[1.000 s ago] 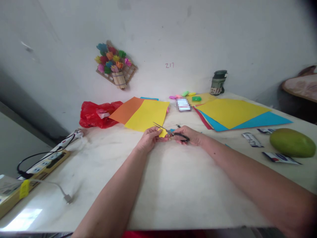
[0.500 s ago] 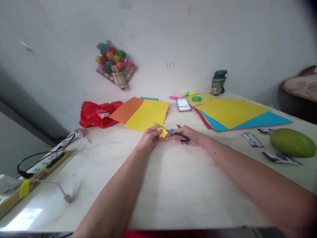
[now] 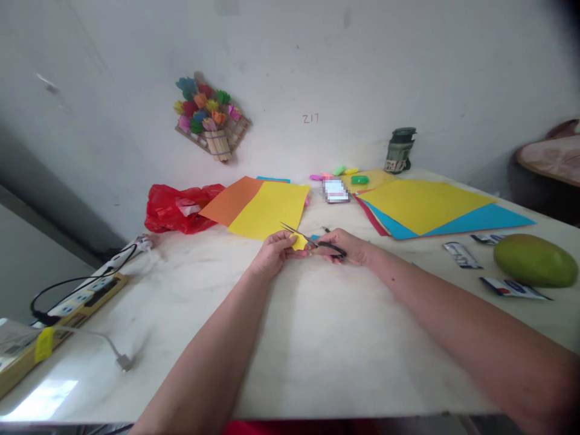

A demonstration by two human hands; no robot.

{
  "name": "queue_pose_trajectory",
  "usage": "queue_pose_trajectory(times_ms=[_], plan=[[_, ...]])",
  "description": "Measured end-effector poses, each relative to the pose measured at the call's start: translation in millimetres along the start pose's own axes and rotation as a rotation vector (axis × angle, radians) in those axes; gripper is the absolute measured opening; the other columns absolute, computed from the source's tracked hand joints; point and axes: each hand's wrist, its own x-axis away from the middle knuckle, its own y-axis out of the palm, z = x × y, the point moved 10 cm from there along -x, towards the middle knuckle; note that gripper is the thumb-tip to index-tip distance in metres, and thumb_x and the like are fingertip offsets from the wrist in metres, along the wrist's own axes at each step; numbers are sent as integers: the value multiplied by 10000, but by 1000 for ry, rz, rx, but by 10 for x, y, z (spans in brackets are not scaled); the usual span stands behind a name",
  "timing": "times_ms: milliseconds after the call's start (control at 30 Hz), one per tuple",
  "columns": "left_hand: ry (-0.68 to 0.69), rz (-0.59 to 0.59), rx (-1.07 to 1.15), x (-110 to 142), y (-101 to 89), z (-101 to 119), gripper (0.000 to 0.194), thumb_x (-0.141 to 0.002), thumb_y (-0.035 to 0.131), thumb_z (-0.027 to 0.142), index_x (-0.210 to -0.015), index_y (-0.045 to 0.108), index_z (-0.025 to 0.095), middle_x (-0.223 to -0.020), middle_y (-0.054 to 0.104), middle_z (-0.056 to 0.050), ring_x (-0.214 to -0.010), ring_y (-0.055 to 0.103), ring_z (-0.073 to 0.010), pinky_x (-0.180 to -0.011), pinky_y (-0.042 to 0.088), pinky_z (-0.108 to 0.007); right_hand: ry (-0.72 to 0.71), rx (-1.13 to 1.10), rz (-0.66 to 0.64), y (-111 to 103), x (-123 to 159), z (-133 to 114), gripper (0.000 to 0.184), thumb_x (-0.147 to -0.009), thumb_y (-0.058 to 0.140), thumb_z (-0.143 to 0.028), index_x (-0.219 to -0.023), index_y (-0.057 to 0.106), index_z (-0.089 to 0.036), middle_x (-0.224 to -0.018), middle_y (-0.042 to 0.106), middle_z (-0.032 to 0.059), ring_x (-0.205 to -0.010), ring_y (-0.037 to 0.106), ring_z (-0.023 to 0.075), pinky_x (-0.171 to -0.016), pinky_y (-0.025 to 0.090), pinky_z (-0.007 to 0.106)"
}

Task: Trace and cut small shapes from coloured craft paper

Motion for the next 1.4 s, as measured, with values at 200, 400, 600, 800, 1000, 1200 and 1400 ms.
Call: queue_pose_trajectory(times_ms=[200, 400, 600, 800, 1000, 1200, 1400], plan=[[7, 8, 34, -8, -10, 1, 178, -651, 638, 224, -721, 508, 124, -622, 641, -52, -605, 640, -205, -596, 504, -313, 10, -9, -1, 7, 0, 3, 366, -611, 638, -417, -786, 623, -97, -425, 465, -46, -327, 354, 20, -316, 252, 150], [8, 4, 38, -13, -15, -1, 168, -666, 629, 222, -724, 501, 129, -637, 649, -56, -614, 642, -207, -611, 503, -320, -3, 9, 10, 8, -1, -8, 368, -613, 634, -429, -761, 616, -93, -430, 467, -43, -332, 362, 21, -310, 247, 148], [9, 2, -2, -5, -7, 6, 197, -672, 636, 265, -735, 505, 133, -655, 656, -57, -606, 639, -192, -607, 499, -303, -23, 18, 17, 17, -1, -47, 395, -603, 640, -432, -811, 627, -96, -421, 458, -53, -326, 364, 24, -303, 261, 149], [27, 37, -94, 5, -29, 28, 257, -654, 654, 336, -717, 509, 134, -678, 658, -49, -598, 633, -164, -626, 490, -282, -27, 1, 40, -14, -7, -53, 417, -611, 637, -424, -869, 624, -97, -428, 479, -47, -331, 393, 35, -310, 300, 156], [41, 141, -259, 0, -116, 59, 302, -627, 668, 379, -726, 519, 135, -636, 643, -30, -586, 634, -164, -600, 468, -258, -110, -58, 133, -154, -29, -68, 402, -608, 654, -374, -889, 606, -90, -475, 525, -21, -368, 426, 49, -349, 340, 172], [13, 83, -296, 10, -2, 49, 297, -630, 662, 369, -730, 526, 124, -660, 637, -40, -583, 626, -166, -632, 484, -295, -176, -181, 255, -307, -14, -104, 427, -563, 696, -260, -950, 560, -141, -656, 564, -9, -523, 526, 74, -520, 441, 212], [-36, 19, -316, 40, 113, 11, 250, -636, 656, 328, -710, 525, 128, -697, 631, -47, -597, 618, -161, -626, 493, -296, -197, -238, 240, -269, -35, -126, 423, -561, 688, -229, -955, 551, -161, -727, 576, 1, -597, 538, 88, -594, 456, 232]])
